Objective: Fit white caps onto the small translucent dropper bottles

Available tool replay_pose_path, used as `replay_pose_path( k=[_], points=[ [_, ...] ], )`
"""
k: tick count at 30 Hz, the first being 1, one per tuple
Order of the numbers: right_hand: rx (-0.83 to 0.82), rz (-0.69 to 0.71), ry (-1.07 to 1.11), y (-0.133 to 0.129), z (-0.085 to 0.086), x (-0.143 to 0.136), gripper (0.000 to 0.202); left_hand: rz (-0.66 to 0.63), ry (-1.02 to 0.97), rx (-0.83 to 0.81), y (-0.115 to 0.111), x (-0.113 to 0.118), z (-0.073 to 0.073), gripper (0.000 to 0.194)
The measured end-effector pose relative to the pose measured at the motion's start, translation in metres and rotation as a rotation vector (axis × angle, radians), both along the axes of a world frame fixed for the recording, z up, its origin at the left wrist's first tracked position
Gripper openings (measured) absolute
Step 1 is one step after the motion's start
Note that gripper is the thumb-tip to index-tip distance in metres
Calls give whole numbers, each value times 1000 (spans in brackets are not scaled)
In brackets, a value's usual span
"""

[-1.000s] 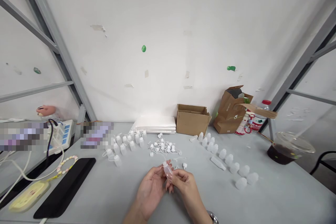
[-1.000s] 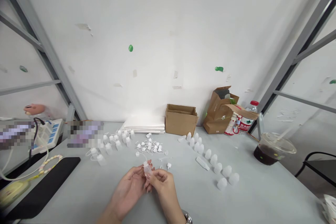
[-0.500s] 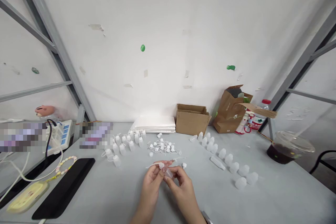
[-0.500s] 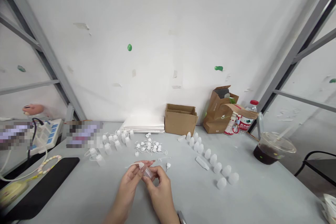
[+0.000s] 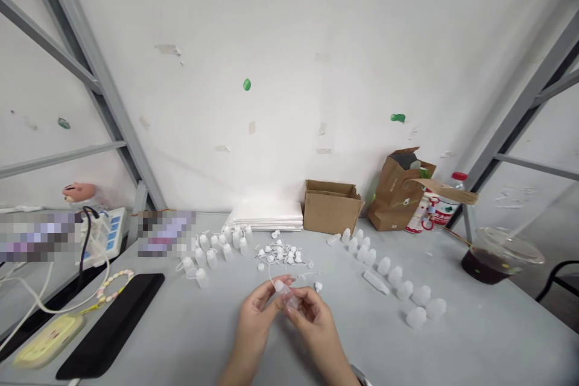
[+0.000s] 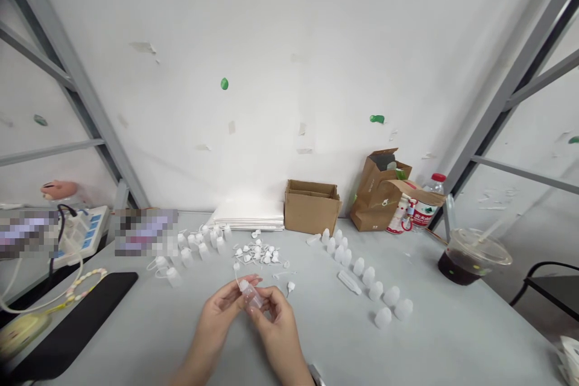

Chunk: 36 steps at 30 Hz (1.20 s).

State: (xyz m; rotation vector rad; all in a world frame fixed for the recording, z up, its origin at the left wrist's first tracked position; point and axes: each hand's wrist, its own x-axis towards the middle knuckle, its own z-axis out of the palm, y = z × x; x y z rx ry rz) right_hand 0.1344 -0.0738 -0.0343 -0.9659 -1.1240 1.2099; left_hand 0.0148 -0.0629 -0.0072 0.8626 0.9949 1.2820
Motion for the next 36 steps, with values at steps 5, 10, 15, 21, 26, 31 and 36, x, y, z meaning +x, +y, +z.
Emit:
replay_pose_path(
  k=[5, 10, 15, 21, 26, 31, 36],
  points=[
    [-34, 125, -12, 1, 6, 1, 35, -60, 9, -10, 0, -5, 2, 33],
    [-36, 114, -52, 1, 7, 1, 33, -156, -51, 10, -5, -3, 5, 40],
    [18, -88, -129, 0, -5, -1, 23, -68, -60, -4, -13, 8, 6, 35],
    [110, -187, -324, -4, -8, -1, 16, -77, -110, -29, -14, 9, -2, 34],
    [199, -227, -388, -6, -6, -2, 9, -89, -153, -50, -14, 10, -1, 35],
    [342, -300, -476, -6, -7, -3, 4, -80, -190, -73, -16, 15, 6, 33],
    [501, -352, -595, -5, -8, -4, 5, -91, -317, -115, -13, 13, -1, 29]
  ],
)
